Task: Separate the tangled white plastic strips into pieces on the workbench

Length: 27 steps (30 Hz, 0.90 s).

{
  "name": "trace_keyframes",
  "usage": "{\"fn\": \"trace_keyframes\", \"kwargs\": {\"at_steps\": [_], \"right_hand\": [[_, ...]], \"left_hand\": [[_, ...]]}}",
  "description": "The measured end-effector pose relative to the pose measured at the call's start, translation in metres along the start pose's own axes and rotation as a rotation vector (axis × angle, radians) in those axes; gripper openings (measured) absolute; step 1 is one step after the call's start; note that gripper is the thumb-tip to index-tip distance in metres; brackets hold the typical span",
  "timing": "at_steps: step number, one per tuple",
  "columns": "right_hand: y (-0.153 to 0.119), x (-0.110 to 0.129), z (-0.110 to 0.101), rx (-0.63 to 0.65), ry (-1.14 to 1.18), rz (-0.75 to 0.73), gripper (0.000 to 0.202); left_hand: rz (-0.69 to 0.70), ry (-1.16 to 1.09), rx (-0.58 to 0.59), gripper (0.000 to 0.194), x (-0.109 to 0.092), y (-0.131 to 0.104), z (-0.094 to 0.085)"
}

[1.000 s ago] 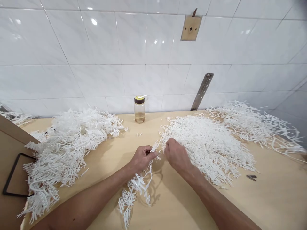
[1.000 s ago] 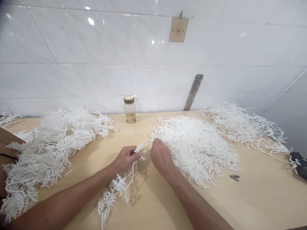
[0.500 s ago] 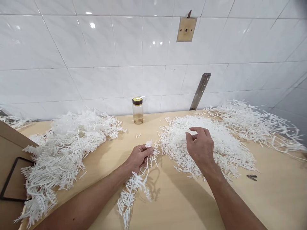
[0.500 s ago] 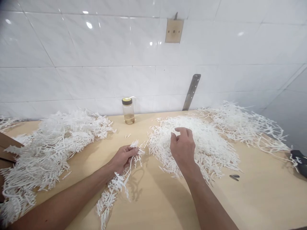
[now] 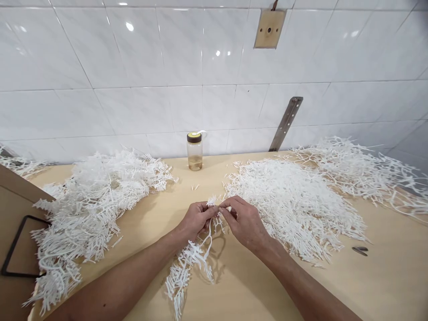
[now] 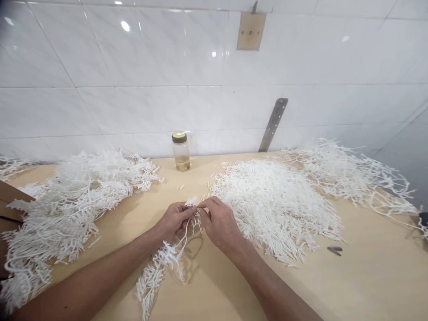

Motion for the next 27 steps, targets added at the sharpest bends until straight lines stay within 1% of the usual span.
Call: {"fn": "trace_keyframes", "kwargs": {"at_steps": [6, 9, 15, 18, 23, 25, 27], "right_hand": [[0.000, -0.006, 0.001, 0.026, -0.049, 0.071, 0.013], [0.000, -0.008, 0.002, 0.045, -0.068, 0.098, 0.014], [-0.003, -0.003, 0.010, 0.100, -0.141, 0.028, 0.013], [-0.005, -0.003, 0.015, 0.116, -0.209, 0.021, 0.012], [-0.008, -0.007, 0.020, 0.094, -0.287, 0.067, 0.013], [-0.008, -0.010, 0.021, 0.086, -0.291, 0.132, 0.014], [-0.009, -0.016, 0.024, 0.090, -0.268, 0.237, 0.014]], "left_hand": [[0.003, -0.006, -0.033, 0.046, -0.001, 0.000, -0.001], [-0.008, 0.002, -0.029, 0.046, -0.001, -0.001, -0.001], [-0.003, 0.056, -0.034, 0.044, -0.002, -0.002, 0.000], [0.033, 0.128, -0.088, 0.043, -0.001, -0.001, 0.000], [0.131, 0.253, -0.241, 0.039, -0.001, -0.002, -0.004], [0.173, 0.305, -0.271, 0.038, -0.002, -0.002, -0.004], [0.196, 0.347, -0.295, 0.037, -0.004, -0.003, -0.005]]}}
Point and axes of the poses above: each hand's wrist, its own y-axis towards the middle knuckle, its own z-axis out of the palm, x = y × z, the point moved 7 cm from there along y, towards the middle knuckle, and after that the axes turned 15 degrees about y, right-handed, at the moved point
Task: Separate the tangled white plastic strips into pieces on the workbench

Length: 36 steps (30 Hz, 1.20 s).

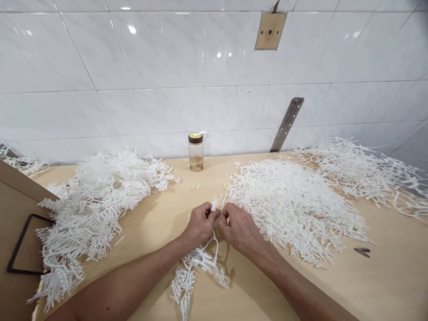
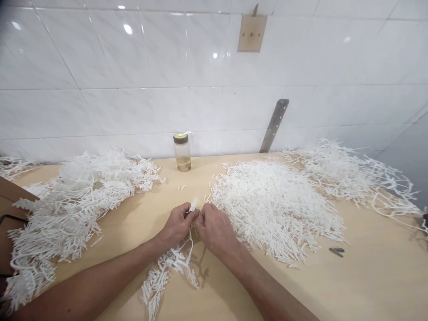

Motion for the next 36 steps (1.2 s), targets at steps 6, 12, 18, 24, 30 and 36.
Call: {"fn": "trace_keyframes", "kwargs": {"at_steps": [6, 12, 18, 24, 30, 36], "right_hand": [[0.003, -0.002, 0.005, 0.015, -0.007, 0.162, 0.012], [0.005, 0.000, 0.003, -0.049, 0.079, 0.175, 0.013], [0.009, 0.013, 0.007, -0.102, -0.081, 0.009, 0.013], [0.014, -0.012, -0.018, -0.289, 0.041, 0.038, 0.011], [0.009, -0.025, -0.052, -0.407, 0.312, 0.014, 0.004], [0.003, -0.001, -0.046, -0.296, 0.421, -0.080, 0.013]], "left_hand": [[-0.062, 0.046, -0.032, 0.036, 0.002, 0.003, 0.000], [0.041, 0.013, -0.105, 0.035, -0.005, 0.000, -0.007], [0.114, 0.050, -0.166, 0.034, -0.013, 0.000, -0.014], [0.112, -0.020, -0.140, 0.036, -0.011, 0.000, -0.017], [-0.096, -0.211, 0.110, 0.042, 0.002, 0.000, -0.006], [-0.199, -0.310, 0.161, 0.042, 0.009, 0.003, -0.003]]}}
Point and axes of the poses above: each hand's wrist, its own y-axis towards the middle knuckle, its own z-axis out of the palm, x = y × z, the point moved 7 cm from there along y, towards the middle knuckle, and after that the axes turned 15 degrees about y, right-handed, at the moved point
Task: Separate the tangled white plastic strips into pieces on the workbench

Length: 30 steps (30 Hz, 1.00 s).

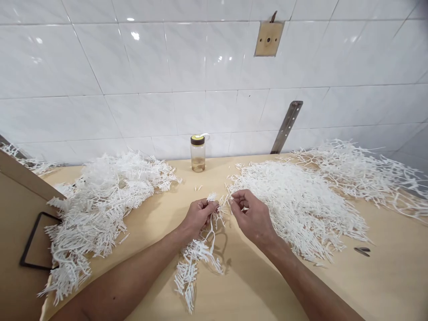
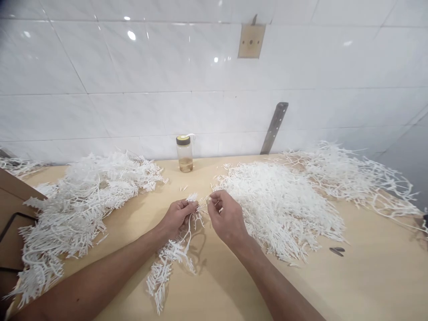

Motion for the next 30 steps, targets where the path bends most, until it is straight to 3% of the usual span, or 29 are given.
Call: {"fn": "trace_keyframes", "kwargs": {"at_steps": [6, 15, 30], "right_hand": [[-0.013, 0.007, 0.026, 0.186, -0.022, -0.176, 0.010], [-0.011, -0.010, 0.028, 0.138, -0.051, -0.160, 0.011], [-0.010, -0.013, 0.030, 0.166, -0.171, -0.109, 0.007]], "left_hand": [[-0.028, -0.046, -0.004, 0.043, 0.000, 0.003, -0.001], [-0.021, -0.063, 0.023, 0.045, -0.003, 0.002, 0.003], [0.002, -0.003, 0.005, 0.041, -0.004, 0.001, 0.004]]}}
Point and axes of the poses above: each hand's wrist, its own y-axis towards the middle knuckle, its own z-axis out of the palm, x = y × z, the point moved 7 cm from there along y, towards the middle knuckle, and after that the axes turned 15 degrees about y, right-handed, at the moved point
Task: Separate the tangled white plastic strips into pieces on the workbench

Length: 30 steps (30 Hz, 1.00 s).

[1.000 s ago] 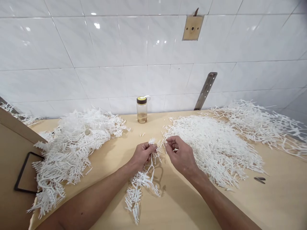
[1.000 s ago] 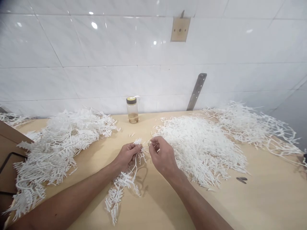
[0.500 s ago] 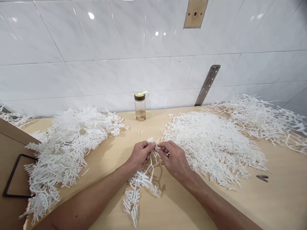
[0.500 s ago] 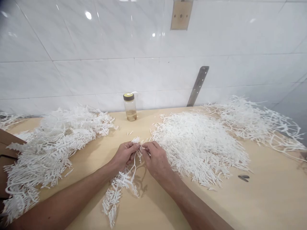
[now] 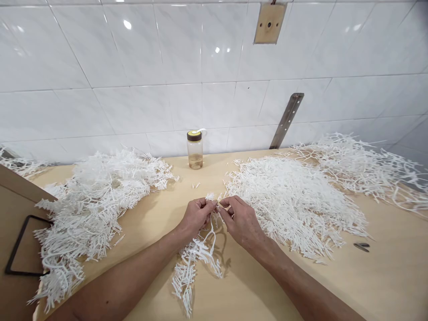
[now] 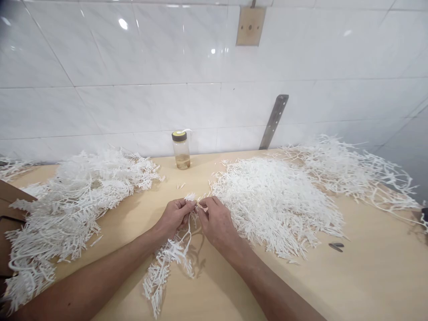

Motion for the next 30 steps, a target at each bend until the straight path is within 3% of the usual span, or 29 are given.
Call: {"fn": "trace_keyframes", "kwargs": {"at_steps": [6, 12, 17, 24, 30], "right_hand": [[0.002, -0.001, 0.001, 0.059, -0.021, 0.050, 0.010], [0.002, 0.002, -0.002, 0.068, -0.069, 0.087, 0.012], [0.000, 0.000, 0.001, 0.090, -0.054, 0.119, 0.012], [-0.001, -0.012, 0.000, 0.115, 0.077, 0.346, 0.017], [0.001, -0.004, 0.000, 0.092, -0.001, 0.197, 0.014]], "left_hand": [[0.005, 0.031, -0.009, 0.040, 0.000, -0.001, 0.000], [0.016, 0.138, -0.116, 0.038, 0.000, -0.002, -0.002], [0.024, 0.192, -0.137, 0.035, 0.000, -0.003, -0.002], [0.031, 0.169, -0.128, 0.039, 0.000, -0.003, -0.003], [0.014, 0.119, -0.088, 0.037, 0.000, -0.003, 0.000]]}}
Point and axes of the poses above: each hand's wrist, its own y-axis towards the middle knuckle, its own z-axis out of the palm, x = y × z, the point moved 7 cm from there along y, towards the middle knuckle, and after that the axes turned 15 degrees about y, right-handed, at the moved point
